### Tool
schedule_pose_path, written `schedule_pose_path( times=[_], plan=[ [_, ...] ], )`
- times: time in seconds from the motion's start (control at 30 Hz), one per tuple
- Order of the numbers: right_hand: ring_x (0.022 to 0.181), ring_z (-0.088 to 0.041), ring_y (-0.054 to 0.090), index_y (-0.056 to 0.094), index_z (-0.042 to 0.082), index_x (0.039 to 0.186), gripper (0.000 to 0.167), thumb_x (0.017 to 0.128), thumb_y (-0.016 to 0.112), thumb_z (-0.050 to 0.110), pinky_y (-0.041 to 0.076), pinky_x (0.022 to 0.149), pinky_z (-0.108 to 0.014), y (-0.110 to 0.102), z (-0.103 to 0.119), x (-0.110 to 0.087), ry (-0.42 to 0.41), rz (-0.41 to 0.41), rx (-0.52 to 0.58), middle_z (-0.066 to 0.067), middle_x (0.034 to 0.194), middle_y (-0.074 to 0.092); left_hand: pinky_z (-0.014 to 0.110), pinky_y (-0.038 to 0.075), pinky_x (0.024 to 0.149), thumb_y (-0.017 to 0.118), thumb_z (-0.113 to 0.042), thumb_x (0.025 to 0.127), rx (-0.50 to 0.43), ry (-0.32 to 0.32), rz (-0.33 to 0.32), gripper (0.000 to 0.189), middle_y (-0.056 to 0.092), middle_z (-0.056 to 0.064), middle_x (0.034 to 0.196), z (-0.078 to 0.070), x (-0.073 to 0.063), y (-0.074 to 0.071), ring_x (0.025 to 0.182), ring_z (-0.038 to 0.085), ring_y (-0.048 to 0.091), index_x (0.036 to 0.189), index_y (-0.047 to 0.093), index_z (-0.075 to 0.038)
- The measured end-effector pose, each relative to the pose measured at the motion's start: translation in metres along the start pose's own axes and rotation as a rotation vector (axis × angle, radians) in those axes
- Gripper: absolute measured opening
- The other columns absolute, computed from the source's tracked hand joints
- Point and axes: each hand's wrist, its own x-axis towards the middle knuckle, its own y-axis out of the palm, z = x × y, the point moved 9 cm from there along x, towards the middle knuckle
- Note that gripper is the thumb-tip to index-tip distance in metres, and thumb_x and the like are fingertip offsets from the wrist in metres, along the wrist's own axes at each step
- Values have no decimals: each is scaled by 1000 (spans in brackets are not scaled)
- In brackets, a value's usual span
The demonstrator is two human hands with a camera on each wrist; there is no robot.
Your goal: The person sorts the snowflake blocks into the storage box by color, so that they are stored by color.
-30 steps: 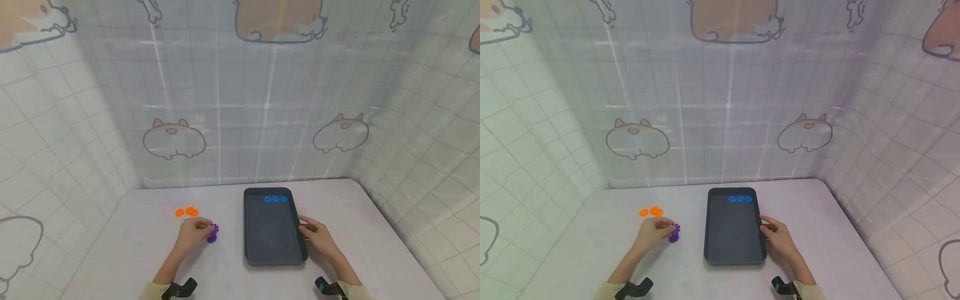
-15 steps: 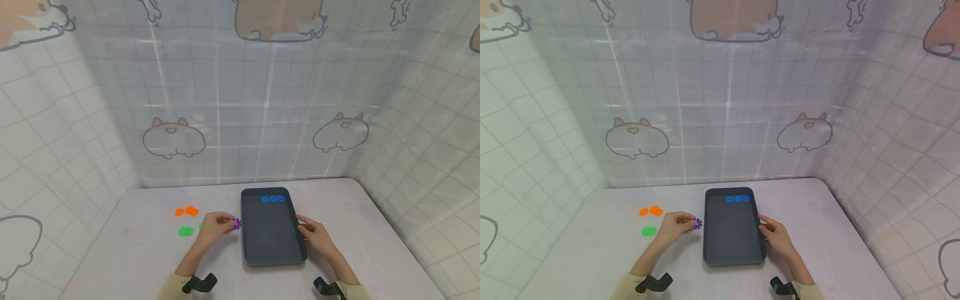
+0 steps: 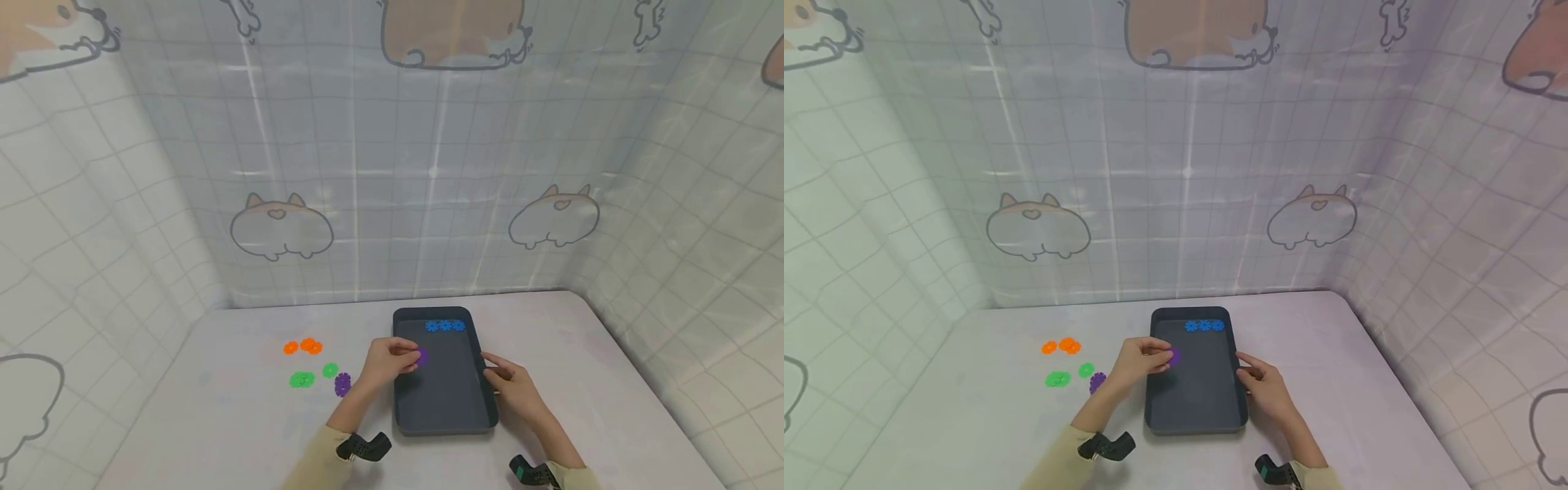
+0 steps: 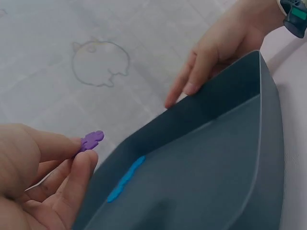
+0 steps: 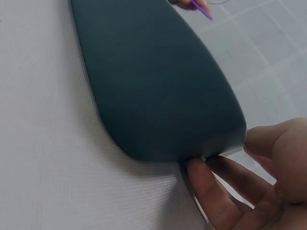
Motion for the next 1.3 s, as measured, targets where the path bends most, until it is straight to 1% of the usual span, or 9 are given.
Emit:
schedule_pose_path(
  times=[0.1, 0.2, 0.3, 0.33, 0.73, 0.87, 1.07, 1.17, 1.3],
  plan=[
    [102, -30, 64, 56, 11, 137, 42, 96, 61, 13, 56, 75, -39, 1, -1, 0, 2, 1, 9, -21, 122, 62, 33, 58, 68, 69, 5, 87, -5, -14, 1, 20, 68, 20, 89, -3, 5, 10, 74, 26, 71, 103, 65, 17],
    [101, -29, 64, 56, 12, 137, 42, 96, 61, 13, 56, 76, -40, 1, -1, 1, 5, 5, 15, -21, 123, 61, 33, 58, 68, 70, 5, 86, -11, -24, 0, 20, 68, 20, 89, 2, 13, 19, 74, 26, 71, 103, 66, 16],
    [100, -29, 65, 56, 12, 138, 41, 97, 61, 13, 56, 77, -41, 1, -2, 1, 4, 9, 14, -22, 124, 60, 32, 58, 68, 71, 3, 86, -23, -26, 3, 20, 68, 17, 88, 14, 25, 27, 73, 23, 70, 102, 67, 13],
    [100, -30, 65, 56, 12, 138, 41, 97, 61, 13, 56, 77, -41, 1, -2, 2, 4, 9, 15, -22, 125, 60, 30, 58, 67, 71, 2, 86, -27, -29, 5, 20, 68, 16, 88, 15, 27, 29, 73, 20, 70, 102, 68, 13],
    [98, -29, 65, 55, 8, 138, 42, 97, 62, 14, 57, 74, -39, 2, -1, 0, 11, 16, 39, -24, 125, 59, 29, 58, 67, 73, 1, 85, -42, -76, 1, 21, 69, 13, 86, 14, 56, 55, 72, 20, 70, 103, 69, 11],
    [99, -30, 65, 56, 9, 137, 41, 96, 62, 12, 57, 74, -40, 2, 1, 1, 11, 17, 49, -23, 124, 60, 28, 57, 67, 73, -1, 86, -54, -109, -14, 17, 69, 11, 86, 18, 65, 61, 72, 16, 70, 101, 71, 6],
    [94, -29, 66, 57, 8, 135, 41, 95, 63, 10, 57, 71, -41, 2, 2, 3, 11, 19, 74, -23, 122, 61, 27, 57, 68, 72, 0, 86, -86, -145, -36, 17, 69, 12, 88, 26, 75, 66, 72, 15, 70, 101, 71, 8],
    [90, -29, 67, 57, 7, 136, 41, 95, 63, 9, 57, 70, -41, 2, 2, 3, 10, 19, 76, -23, 120, 62, 28, 57, 68, 72, -1, 86, -83, -167, -54, 20, 69, 12, 88, 31, 80, 68, 72, 15, 70, 104, 70, 8],
    [88, -29, 67, 57, 7, 136, 41, 95, 63, 9, 57, 69, -41, 0, 3, 4, 7, 20, 76, -22, 118, 63, 27, 57, 67, 72, -1, 86, -48, -178, -95, 20, 69, 10, 88, 35, 85, 67, 72, 15, 70, 105, 71, 7]
  ],
)
